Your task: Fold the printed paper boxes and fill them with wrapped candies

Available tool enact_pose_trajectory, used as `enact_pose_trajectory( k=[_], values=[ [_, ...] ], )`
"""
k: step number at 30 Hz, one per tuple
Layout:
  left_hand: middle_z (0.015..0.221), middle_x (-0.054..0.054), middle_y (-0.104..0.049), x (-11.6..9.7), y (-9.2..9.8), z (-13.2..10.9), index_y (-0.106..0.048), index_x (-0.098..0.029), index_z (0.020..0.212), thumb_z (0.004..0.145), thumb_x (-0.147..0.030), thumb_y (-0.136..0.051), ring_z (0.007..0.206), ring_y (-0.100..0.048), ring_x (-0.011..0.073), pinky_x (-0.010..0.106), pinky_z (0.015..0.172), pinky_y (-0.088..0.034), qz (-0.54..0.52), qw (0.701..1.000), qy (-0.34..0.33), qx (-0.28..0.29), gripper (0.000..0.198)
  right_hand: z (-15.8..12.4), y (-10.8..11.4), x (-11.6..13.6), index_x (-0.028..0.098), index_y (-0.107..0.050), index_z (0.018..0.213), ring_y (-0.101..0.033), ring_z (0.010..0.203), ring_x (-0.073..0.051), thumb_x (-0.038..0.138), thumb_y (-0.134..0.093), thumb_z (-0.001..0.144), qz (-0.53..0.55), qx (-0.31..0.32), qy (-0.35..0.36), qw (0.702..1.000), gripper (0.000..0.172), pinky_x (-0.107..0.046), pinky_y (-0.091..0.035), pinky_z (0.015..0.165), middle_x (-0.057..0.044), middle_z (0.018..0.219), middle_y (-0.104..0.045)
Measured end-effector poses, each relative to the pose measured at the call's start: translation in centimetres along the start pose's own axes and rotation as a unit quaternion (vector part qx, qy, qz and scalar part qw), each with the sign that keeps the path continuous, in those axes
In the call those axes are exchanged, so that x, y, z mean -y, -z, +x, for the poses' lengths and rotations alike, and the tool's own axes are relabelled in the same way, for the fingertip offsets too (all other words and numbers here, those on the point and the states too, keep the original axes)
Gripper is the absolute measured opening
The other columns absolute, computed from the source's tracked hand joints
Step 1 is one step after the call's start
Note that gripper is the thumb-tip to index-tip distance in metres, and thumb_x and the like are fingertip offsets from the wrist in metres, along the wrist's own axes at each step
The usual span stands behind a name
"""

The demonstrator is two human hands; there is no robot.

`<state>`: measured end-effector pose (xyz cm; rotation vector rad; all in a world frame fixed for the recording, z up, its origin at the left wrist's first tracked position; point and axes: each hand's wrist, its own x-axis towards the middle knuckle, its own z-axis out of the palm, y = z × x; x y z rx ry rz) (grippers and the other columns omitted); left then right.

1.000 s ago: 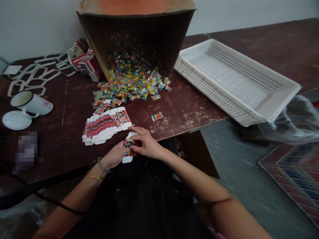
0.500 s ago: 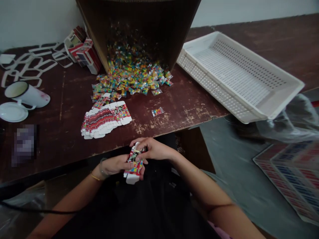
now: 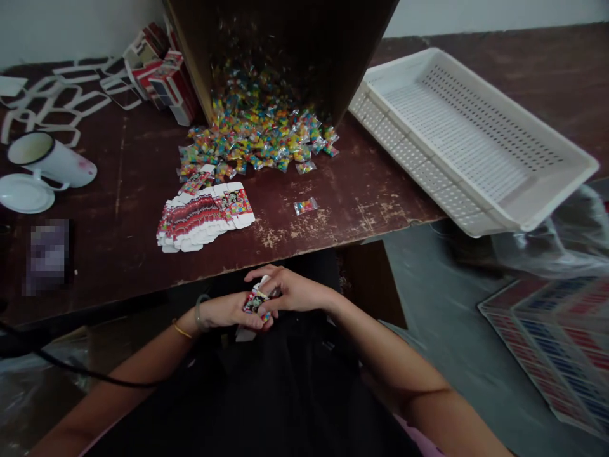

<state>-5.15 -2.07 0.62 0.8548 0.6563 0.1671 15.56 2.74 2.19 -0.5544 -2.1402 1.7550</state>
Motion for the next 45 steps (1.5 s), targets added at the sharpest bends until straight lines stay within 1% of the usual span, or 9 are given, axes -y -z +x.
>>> enact_pose_trajectory(
  k=[7, 13, 18, 22, 25, 29, 34, 38, 45],
  values=[
    [0.067, -0.001, -0.064, 0.1, -0.1, 0.1, -0.069, -0.017, 0.076, 0.075, -0.035, -0.073, 0.06, -0.054, 0.0134, 0.023, 0.06, -0.043, 0.106, 0.988, -0.037, -0.105, 0.018, -0.4, 2.0, 1.0, 0.024, -0.077, 0.082, -0.049, 0.127, -0.022, 0.024, -0.076, 0.078, -0.031, 0.003, 0.005, 1.0, 0.005, -0.043, -0.035, 0.108, -0.005, 0.133, -0.059],
    [0.068, 0.004, -0.067, 1.5, 0.0, 0.2, -0.069, -0.015, 0.077, 0.074, -0.058, -0.069, 0.058, -0.056, 0.015, 0.023, 0.055, -0.043, 0.034, 0.987, -0.037, -0.153, 0.043, -0.7, 1.5, 1.3, 0.025, -0.076, 0.092, -0.06, 0.107, -0.018, 0.026, -0.07, 0.084, -0.064, -0.005, 0.006, 0.998, 0.01, -0.037, -0.043, 0.1, -0.004, 0.119, -0.065],
    [0.06, 0.001, -0.061, 2.0, -0.6, 0.9, -0.065, -0.016, 0.067, 0.079, -0.049, -0.067, 0.055, -0.051, 0.0142, 0.023, 0.052, -0.038, 0.116, 0.943, -0.085, -0.299, 0.036, -1.1, 0.2, 0.7, 0.017, -0.071, 0.08, -0.061, 0.101, -0.018, 0.024, -0.07, 0.084, -0.049, -0.134, -0.053, 0.988, 0.008, -0.03, -0.046, 0.091, -0.006, 0.112, -0.062],
    [0.065, 0.0, -0.062, 1.6, -0.9, 0.5, -0.066, -0.018, 0.074, 0.083, -0.043, -0.062, 0.063, -0.054, 0.0162, 0.023, 0.058, -0.043, 0.118, 0.927, -0.115, -0.336, 0.028, -1.6, -1.5, 0.4, 0.016, -0.066, 0.081, -0.057, 0.075, -0.013, 0.022, -0.064, 0.088, -0.055, -0.119, -0.077, 0.988, 0.008, -0.024, -0.044, 0.071, -0.001, 0.083, -0.059],
    [0.067, -0.002, -0.063, 1.3, -0.7, -0.2, -0.066, -0.019, 0.078, 0.083, -0.037, -0.064, 0.061, -0.055, 0.0153, 0.023, 0.059, -0.045, 0.145, 0.906, -0.139, -0.373, 0.019, -1.8, -2.5, 0.4, 0.019, -0.06, 0.098, -0.055, 0.071, -0.012, 0.021, -0.065, 0.086, -0.027, -0.163, -0.094, 0.982, 0.014, -0.023, -0.043, 0.068, 0.0, 0.084, -0.06],
    [0.09, 0.003, -0.073, 1.5, -1.0, -0.6, -0.07, -0.02, 0.096, 0.078, -0.031, -0.071, 0.081, -0.065, 0.0207, 0.026, 0.076, -0.049, 0.178, 0.897, -0.145, -0.379, 0.021, -1.7, -4.5, -0.4, 0.025, -0.042, 0.12, -0.053, 0.064, -0.01, 0.028, -0.071, 0.079, 0.144, -0.314, -0.135, 0.929, 0.051, -0.023, -0.043, 0.063, 0.003, 0.087, -0.063],
    [0.121, 0.01, -0.067, 2.5, -2.4, -0.5, -0.043, -0.02, 0.141, 0.077, -0.027, -0.072, 0.105, -0.064, 0.0239, 0.031, 0.094, -0.046, 0.116, 0.908, -0.143, -0.375, 0.07, -1.3, -8.4, -2.3, 0.023, -0.047, 0.097, -0.052, 0.06, -0.009, 0.036, -0.08, 0.067, 0.356, -0.388, -0.155, 0.836, 0.046, -0.021, -0.044, 0.058, 0.005, 0.077, -0.057],
    [0.112, 0.01, -0.069, 3.3, -3.0, -0.5, -0.026, -0.021, 0.146, 0.082, -0.026, -0.067, 0.101, -0.066, 0.0228, 0.033, 0.091, -0.048, 0.072, 0.93, -0.129, -0.335, 0.076, -2.0, -9.9, -2.8, 0.022, -0.049, 0.087, -0.047, 0.054, -0.008, 0.044, -0.076, 0.072, 0.376, -0.408, -0.158, 0.817, 0.038, -0.018, -0.04, 0.048, 0.006, 0.071, -0.053],
    [0.094, 0.004, -0.072, 4.2, -3.1, -0.7, -0.044, -0.023, 0.118, 0.08, -0.028, -0.071, 0.083, -0.07, 0.0215, 0.032, 0.075, -0.052, 0.112, 0.938, -0.113, -0.309, 0.047, -3.7, -8.8, -2.7, 0.018, -0.057, 0.082, -0.048, 0.052, -0.007, 0.048, -0.075, 0.072, 0.434, -0.31, -0.212, 0.819, 0.037, -0.019, -0.042, 0.05, 0.005, 0.062, -0.054]
  ],
)
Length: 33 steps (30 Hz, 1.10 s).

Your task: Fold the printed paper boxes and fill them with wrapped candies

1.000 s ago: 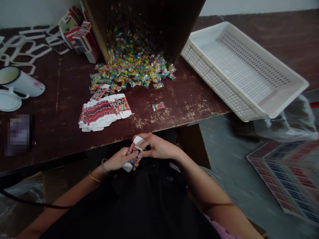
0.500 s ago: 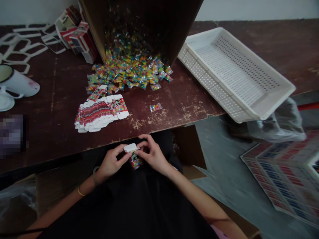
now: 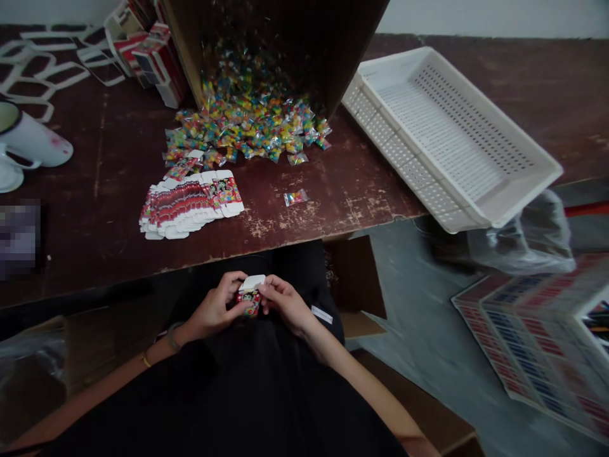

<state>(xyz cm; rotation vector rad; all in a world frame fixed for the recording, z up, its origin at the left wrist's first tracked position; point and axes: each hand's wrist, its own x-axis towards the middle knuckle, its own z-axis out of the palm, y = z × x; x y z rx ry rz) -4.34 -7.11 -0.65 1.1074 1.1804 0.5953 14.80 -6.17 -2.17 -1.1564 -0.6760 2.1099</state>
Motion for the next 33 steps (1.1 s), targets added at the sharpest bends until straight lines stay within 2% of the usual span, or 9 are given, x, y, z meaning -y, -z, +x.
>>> enact_pose_trajectory(
  k=[5, 12, 16, 19, 22, 25, 28, 30, 33],
  values=[
    [0.089, 0.001, -0.069, 1.4, 0.0, 0.0, -0.039, -0.023, 0.125, 0.077, -0.028, -0.075, 0.079, -0.07, 0.0192, 0.03, 0.071, -0.053, -0.027, 0.999, -0.04, -0.02, 0.06, 0.2, -0.2, 0.0, 0.015, -0.061, 0.08, -0.047, 0.054, -0.008, 0.053, -0.065, 0.081, -0.104, -0.002, 0.06, 0.993, 0.037, -0.021, -0.04, 0.055, 0.004, 0.062, -0.053],
    [0.085, 0.002, -0.073, 2.8, 0.4, -0.1, -0.065, -0.021, 0.098, 0.076, -0.032, -0.074, 0.072, -0.067, 0.0166, 0.027, 0.07, -0.052, 0.103, 0.987, -0.094, -0.075, 0.026, -0.4, -0.3, -0.4, 0.016, -0.069, 0.093, -0.046, 0.061, -0.009, 0.053, -0.056, 0.088, -0.182, -0.009, 0.095, 0.979, 0.039, -0.022, -0.037, 0.058, 0.001, 0.073, -0.058],
    [0.09, 0.005, -0.073, 2.3, 0.4, -0.3, -0.076, -0.021, 0.092, 0.086, -0.03, -0.06, 0.083, -0.067, 0.0185, 0.027, 0.077, -0.051, 0.126, 0.979, -0.144, -0.066, 0.019, -0.7, 0.5, -0.7, 0.015, -0.069, 0.077, -0.047, 0.061, -0.009, 0.056, -0.057, 0.086, -0.151, -0.013, 0.061, 0.987, 0.044, -0.021, -0.037, 0.056, 0.0, 0.07, -0.057],
    [0.093, 0.006, -0.072, 1.9, 0.2, -0.2, -0.076, -0.021, 0.097, 0.084, -0.03, -0.062, 0.085, -0.065, 0.0192, 0.027, 0.078, -0.05, 0.055, 0.994, -0.085, -0.047, 0.021, -0.7, 1.1, -0.5, 0.015, -0.07, 0.077, -0.049, 0.063, -0.009, 0.05, -0.066, 0.08, -0.085, 0.029, 0.001, 0.996, 0.036, -0.02, -0.04, 0.056, 0.0, 0.072, -0.057],
    [0.097, 0.004, -0.072, 1.7, -0.3, 0.3, -0.057, -0.024, 0.132, 0.078, -0.027, -0.066, 0.085, -0.066, 0.019, 0.029, 0.078, -0.049, -0.11, 0.992, 0.061, 0.009, 0.055, -0.4, 1.2, 0.1, 0.017, -0.072, 0.093, -0.052, 0.063, -0.009, 0.036, -0.074, 0.073, -0.06, 0.087, -0.063, 0.992, 0.028, -0.021, -0.043, 0.059, 0.0, 0.079, -0.063],
    [0.101, 0.003, -0.073, 1.6, -0.8, 0.9, -0.035, -0.026, 0.147, 0.073, -0.019, -0.064, 0.089, -0.067, 0.0187, 0.031, 0.083, -0.048, -0.221, 0.954, 0.192, 0.063, 0.08, -0.3, 0.9, 1.0, 0.018, -0.074, 0.093, -0.057, 0.073, -0.012, 0.03, -0.072, 0.076, -0.194, 0.082, 0.03, 0.977, 0.02, -0.025, -0.047, 0.068, -0.003, 0.085, -0.066],
    [0.109, 0.003, -0.073, 1.8, -1.0, 1.2, -0.052, -0.024, 0.137, 0.075, -0.018, -0.06, 0.098, -0.066, 0.0201, 0.032, 0.091, -0.045, -0.258, 0.937, 0.223, 0.078, 0.063, -0.4, 0.5, 1.8, 0.018, -0.076, 0.086, -0.061, 0.089, -0.016, 0.03, -0.06, 0.089, -0.332, 0.087, 0.153, 0.926, 0.02, -0.03, -0.047, 0.084, -0.006, 0.091, -0.068],
    [0.114, 0.003, -0.073, 2.3, -1.0, 1.2, -0.062, -0.025, 0.126, 0.078, -0.02, -0.058, 0.105, -0.065, 0.0219, 0.034, 0.096, -0.042, -0.275, 0.935, 0.206, 0.088, 0.049, -0.4, 0.4, 1.9, 0.018, -0.077, 0.087, -0.063, 0.093, -0.017, 0.032, -0.055, 0.093, -0.351, 0.103, 0.164, 0.916, 0.027, -0.031, -0.047, 0.088, -0.007, 0.094, -0.071],
    [0.12, 0.003, -0.071, 2.9, -0.7, 1.0, -0.066, -0.026, 0.122, 0.084, -0.025, -0.053, 0.114, -0.061, 0.0246, 0.038, 0.102, -0.039, -0.302, 0.926, 0.185, 0.131, 0.041, 0.0, 0.5, 1.6, 0.02, -0.077, 0.095, -0.067, 0.091, -0.017, 0.034, -0.063, 0.089, -0.338, 0.092, 0.132, 0.927, 0.021, -0.03, -0.05, 0.086, -0.006, 0.097, -0.073]
  ],
)
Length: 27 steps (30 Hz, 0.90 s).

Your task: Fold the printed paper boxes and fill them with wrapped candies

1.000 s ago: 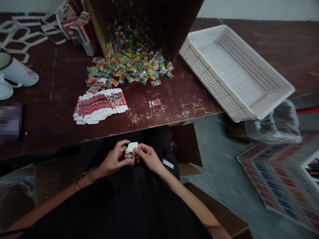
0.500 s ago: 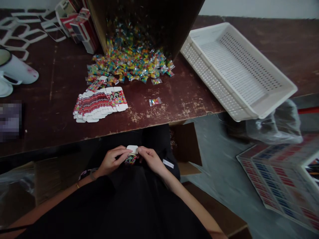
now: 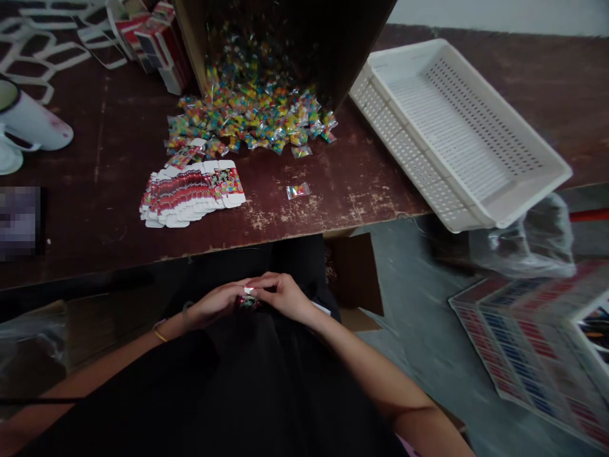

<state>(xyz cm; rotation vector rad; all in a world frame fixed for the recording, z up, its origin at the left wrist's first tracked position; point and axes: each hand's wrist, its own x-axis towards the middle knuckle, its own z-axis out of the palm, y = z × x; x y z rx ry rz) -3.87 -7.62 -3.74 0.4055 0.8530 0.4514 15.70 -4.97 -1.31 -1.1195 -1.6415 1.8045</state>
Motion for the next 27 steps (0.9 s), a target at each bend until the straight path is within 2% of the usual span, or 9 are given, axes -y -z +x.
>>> enact_pose_trajectory(
  k=[2, 5, 9, 12, 15, 18, 20, 24, 27],
  values=[
    [0.125, 0.004, -0.069, 0.0, 0.4, -0.3, -0.063, -0.025, 0.126, 0.086, -0.027, -0.051, 0.119, -0.058, 0.026, 0.041, 0.106, -0.036, -0.007, 0.999, -0.004, 0.037, 0.041, 0.2, 0.0, -0.3, 0.021, -0.076, 0.098, -0.068, 0.087, -0.017, 0.031, -0.065, 0.088, -0.01, -0.003, -0.005, 1.0, 0.019, -0.03, -0.052, 0.083, -0.005, 0.095, -0.073],
    [0.136, 0.008, -0.062, -0.2, 1.0, -0.7, -0.057, -0.021, 0.133, 0.085, -0.024, -0.058, 0.127, -0.052, 0.0266, 0.043, 0.112, -0.027, 0.027, 0.998, -0.02, 0.062, 0.048, 0.1, 0.3, -0.5, 0.02, -0.074, 0.107, -0.066, 0.092, -0.016, 0.025, -0.057, 0.093, -0.091, 0.01, 0.069, 0.993, 0.022, -0.03, -0.051, 0.086, -0.007, 0.1, -0.072],
    [0.149, 0.01, -0.048, -0.1, 1.5, -0.8, -0.044, -0.022, 0.143, 0.086, -0.028, -0.064, 0.139, -0.039, 0.0279, 0.045, 0.117, -0.019, 0.075, 0.993, -0.033, 0.086, 0.061, -1.0, 1.0, -0.3, 0.016, -0.067, 0.12, -0.06, 0.101, -0.019, 0.021, -0.052, 0.095, -0.241, 0.057, 0.182, 0.952, 0.03, -0.034, -0.049, 0.092, -0.012, 0.114, -0.068],
    [0.149, 0.011, -0.047, -0.1, 1.7, -0.6, -0.043, -0.023, 0.144, 0.089, -0.033, -0.062, 0.14, -0.037, 0.0287, 0.046, 0.116, -0.021, 0.122, 0.987, -0.03, 0.104, 0.06, -1.6, 1.1, -0.2, 0.016, -0.066, 0.121, -0.061, 0.095, -0.02, 0.021, -0.051, 0.095, -0.3, 0.075, 0.19, 0.932, 0.03, -0.034, -0.051, 0.087, -0.012, 0.11, -0.069],
    [0.14, 0.012, -0.057, -0.2, 1.7, -0.1, -0.054, -0.019, 0.136, 0.088, -0.038, -0.062, 0.131, -0.047, 0.0296, 0.047, 0.113, -0.026, 0.169, 0.978, -0.054, 0.113, 0.052, -1.3, 0.6, -0.7, 0.019, -0.07, 0.114, -0.064, 0.09, -0.017, 0.02, -0.051, 0.095, -0.249, 0.027, 0.147, 0.957, 0.026, -0.03, -0.052, 0.083, -0.009, 0.103, -0.072],
    [0.132, 0.011, -0.064, -0.3, 1.6, -0.1, -0.06, -0.02, 0.13, 0.088, -0.038, -0.062, 0.125, -0.053, 0.028, 0.045, 0.111, -0.03, 0.17, 0.98, -0.076, 0.069, 0.046, -1.0, 0.3, -1.3, 0.021, -0.072, 0.109, -0.064, 0.089, -0.017, 0.023, -0.054, 0.094, -0.185, -0.027, 0.125, 0.974, 0.024, -0.031, -0.051, 0.084, -0.008, 0.1, -0.073],
    [0.13, 0.01, -0.065, -0.2, 1.6, -0.2, -0.061, -0.021, 0.129, 0.088, -0.036, -0.063, 0.124, -0.054, 0.0267, 0.044, 0.11, -0.032, 0.154, 0.984, -0.073, 0.044, 0.044, -1.2, 0.3, -1.6, 0.022, -0.07, 0.114, -0.062, 0.096, -0.019, 0.023, -0.054, 0.094, -0.172, -0.022, 0.138, 0.975, 0.026, -0.034, -0.05, 0.088, -0.009, 0.105, -0.07],
    [0.128, 0.011, -0.066, 0.2, 1.6, -0.5, -0.063, -0.02, 0.127, 0.086, -0.033, -0.064, 0.123, -0.056, 0.0264, 0.043, 0.108, -0.035, 0.139, 0.988, -0.054, 0.027, 0.042, -2.2, 0.4, -1.7, 0.025, -0.064, 0.125, -0.056, 0.106, -0.021, 0.022, -0.057, 0.092, -0.189, 0.035, 0.141, 0.971, 0.034, -0.039, -0.047, 0.094, -0.01, 0.114, -0.065],
    [0.129, 0.011, -0.065, 0.0, 1.1, -0.5, -0.06, -0.021, 0.13, 0.083, -0.031, -0.067, 0.12, -0.058, 0.0256, 0.042, 0.105, -0.039, 0.143, 0.988, -0.063, 0.004, 0.048, -2.3, 0.1, -1.7, 0.026, -0.067, 0.12, -0.057, 0.103, -0.02, 0.021, -0.059, 0.091, -0.162, 0.013, 0.121, 0.979, 0.031, -0.039, -0.046, 0.094, -0.008, 0.112, -0.066]
  ],
)
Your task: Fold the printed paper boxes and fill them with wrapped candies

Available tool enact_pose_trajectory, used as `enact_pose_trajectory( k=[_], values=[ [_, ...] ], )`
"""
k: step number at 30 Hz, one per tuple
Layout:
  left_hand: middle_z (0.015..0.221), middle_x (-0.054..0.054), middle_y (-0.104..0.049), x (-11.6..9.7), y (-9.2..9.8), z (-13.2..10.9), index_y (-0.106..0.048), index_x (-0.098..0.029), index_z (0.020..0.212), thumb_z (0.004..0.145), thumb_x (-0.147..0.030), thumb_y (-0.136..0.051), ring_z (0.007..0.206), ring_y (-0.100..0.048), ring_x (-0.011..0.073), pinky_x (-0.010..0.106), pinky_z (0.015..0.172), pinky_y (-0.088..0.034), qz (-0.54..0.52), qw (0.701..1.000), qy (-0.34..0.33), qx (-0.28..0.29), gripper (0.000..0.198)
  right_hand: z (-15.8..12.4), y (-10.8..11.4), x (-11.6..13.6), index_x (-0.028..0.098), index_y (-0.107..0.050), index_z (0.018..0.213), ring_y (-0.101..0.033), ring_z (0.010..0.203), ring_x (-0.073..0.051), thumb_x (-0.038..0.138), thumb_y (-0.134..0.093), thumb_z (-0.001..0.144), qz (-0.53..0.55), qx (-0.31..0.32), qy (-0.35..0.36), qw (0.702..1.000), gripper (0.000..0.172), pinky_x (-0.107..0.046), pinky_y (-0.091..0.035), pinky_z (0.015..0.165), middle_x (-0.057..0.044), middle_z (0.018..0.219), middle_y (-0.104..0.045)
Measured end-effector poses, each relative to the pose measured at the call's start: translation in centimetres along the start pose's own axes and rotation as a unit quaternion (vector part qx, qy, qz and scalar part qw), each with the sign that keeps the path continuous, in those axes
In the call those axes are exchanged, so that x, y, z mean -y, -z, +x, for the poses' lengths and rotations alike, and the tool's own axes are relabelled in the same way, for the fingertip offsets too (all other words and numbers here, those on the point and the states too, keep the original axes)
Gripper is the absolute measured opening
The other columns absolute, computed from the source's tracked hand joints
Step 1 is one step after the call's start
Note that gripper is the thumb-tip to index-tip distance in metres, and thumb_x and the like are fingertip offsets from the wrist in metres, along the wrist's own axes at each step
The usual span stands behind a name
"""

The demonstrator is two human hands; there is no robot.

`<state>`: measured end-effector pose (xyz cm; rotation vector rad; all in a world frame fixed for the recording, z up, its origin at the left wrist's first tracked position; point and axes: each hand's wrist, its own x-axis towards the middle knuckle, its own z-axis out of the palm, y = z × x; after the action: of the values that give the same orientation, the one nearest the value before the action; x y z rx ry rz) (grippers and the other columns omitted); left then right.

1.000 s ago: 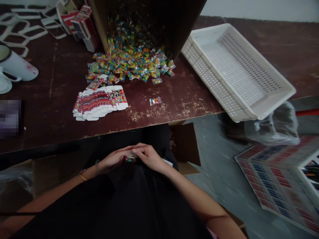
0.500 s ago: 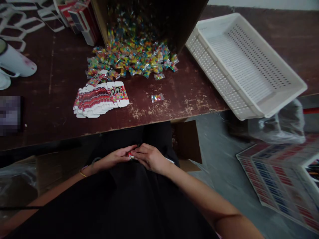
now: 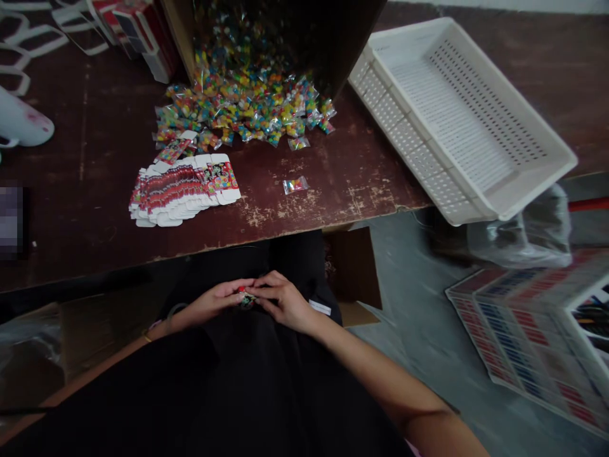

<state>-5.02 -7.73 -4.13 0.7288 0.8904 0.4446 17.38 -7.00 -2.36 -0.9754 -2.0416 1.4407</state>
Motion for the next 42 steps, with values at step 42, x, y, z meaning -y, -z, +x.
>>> enact_pose_trajectory(
  k=[42],
  values=[
    [0.099, 0.009, -0.069, -7.3, 1.2, 1.6, -0.062, -0.017, 0.115, 0.085, -0.045, -0.062, 0.085, -0.065, 0.0237, 0.032, 0.062, -0.06, 0.067, 0.987, -0.091, -0.113, 0.041, 11.0, 8.6, 5.6, 0.02, -0.059, 0.103, -0.06, 0.08, -0.014, 0.015, -0.054, 0.092, -0.091, 0.018, 0.057, 0.994, 0.014, -0.026, -0.045, 0.076, -0.001, 0.087, -0.068]
  ],
)
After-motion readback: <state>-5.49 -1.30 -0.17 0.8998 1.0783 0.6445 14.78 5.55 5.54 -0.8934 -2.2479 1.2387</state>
